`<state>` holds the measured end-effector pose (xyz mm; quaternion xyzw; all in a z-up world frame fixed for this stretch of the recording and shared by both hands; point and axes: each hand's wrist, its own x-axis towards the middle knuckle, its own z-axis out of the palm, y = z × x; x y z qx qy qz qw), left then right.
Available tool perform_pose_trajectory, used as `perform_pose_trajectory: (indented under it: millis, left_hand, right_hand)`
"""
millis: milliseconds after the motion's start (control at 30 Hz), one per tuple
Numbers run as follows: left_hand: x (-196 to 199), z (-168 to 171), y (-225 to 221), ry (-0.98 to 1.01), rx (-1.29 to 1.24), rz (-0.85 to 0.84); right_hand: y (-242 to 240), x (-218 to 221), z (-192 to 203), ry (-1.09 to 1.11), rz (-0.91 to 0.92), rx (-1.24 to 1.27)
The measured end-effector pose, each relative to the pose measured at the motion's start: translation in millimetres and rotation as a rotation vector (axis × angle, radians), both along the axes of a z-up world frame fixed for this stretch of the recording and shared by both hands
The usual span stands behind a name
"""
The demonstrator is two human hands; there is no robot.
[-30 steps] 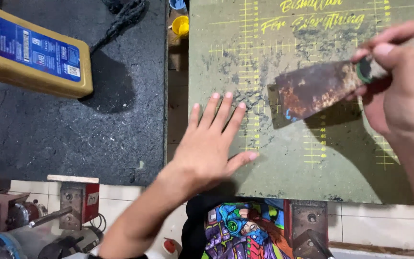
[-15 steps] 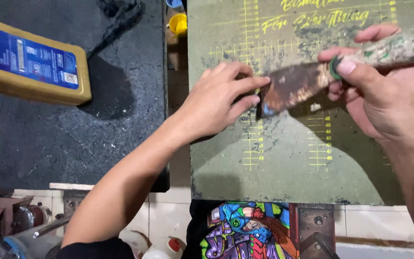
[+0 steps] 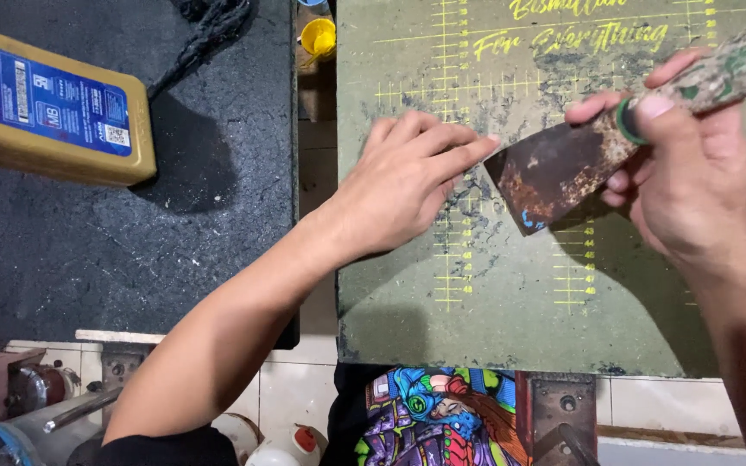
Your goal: The person scrapes a flat, green, marked printing surface with a metal spatula to remove dark residue.
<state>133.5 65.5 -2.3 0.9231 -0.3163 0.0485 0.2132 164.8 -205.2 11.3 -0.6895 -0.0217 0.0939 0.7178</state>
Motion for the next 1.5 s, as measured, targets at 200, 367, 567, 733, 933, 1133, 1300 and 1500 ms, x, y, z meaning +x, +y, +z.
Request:
perform_pose_trajectory:
  millis: [200, 367, 567, 733, 933, 1133, 1300, 1500]
  left_hand:
    - [17, 6, -5, 0.204, -0.109, -0.021]
    - [19, 9, -2, 0.275, -0.131, -0.038]
    - [18, 7, 2, 0.285, -0.128, -0.061]
    - [16, 7, 6, 0.295, -0.118, -0.055]
    - [12, 13, 9, 0.300, -0.129, -0.093]
    - [8, 26, 7, 0.199, -0.060, -0.086]
    - [-3, 23, 17, 0.054, 0.047, -0.017]
    - [-5, 23, 14, 0.197, 0.152, -0.099]
  right_hand:
    - [-8, 5, -15, -0.124, 0.106, 0.108]
    - [-1, 4, -10, -0.076, 0.089, 0.121]
    - [3, 2, -4, -0.087, 0.129, 0.072]
    - [5, 2, -8, -0.075, 0.135, 0.116]
    - [8, -4, -10, -0.398, 0.183, -0.101]
    - [5, 1, -11, -0.004, 0.108, 0.302]
    - [-6, 9, -13, -0.060, -0.099, 0.244]
    - [-4, 4, -37, -0.332, 0.084, 0.103]
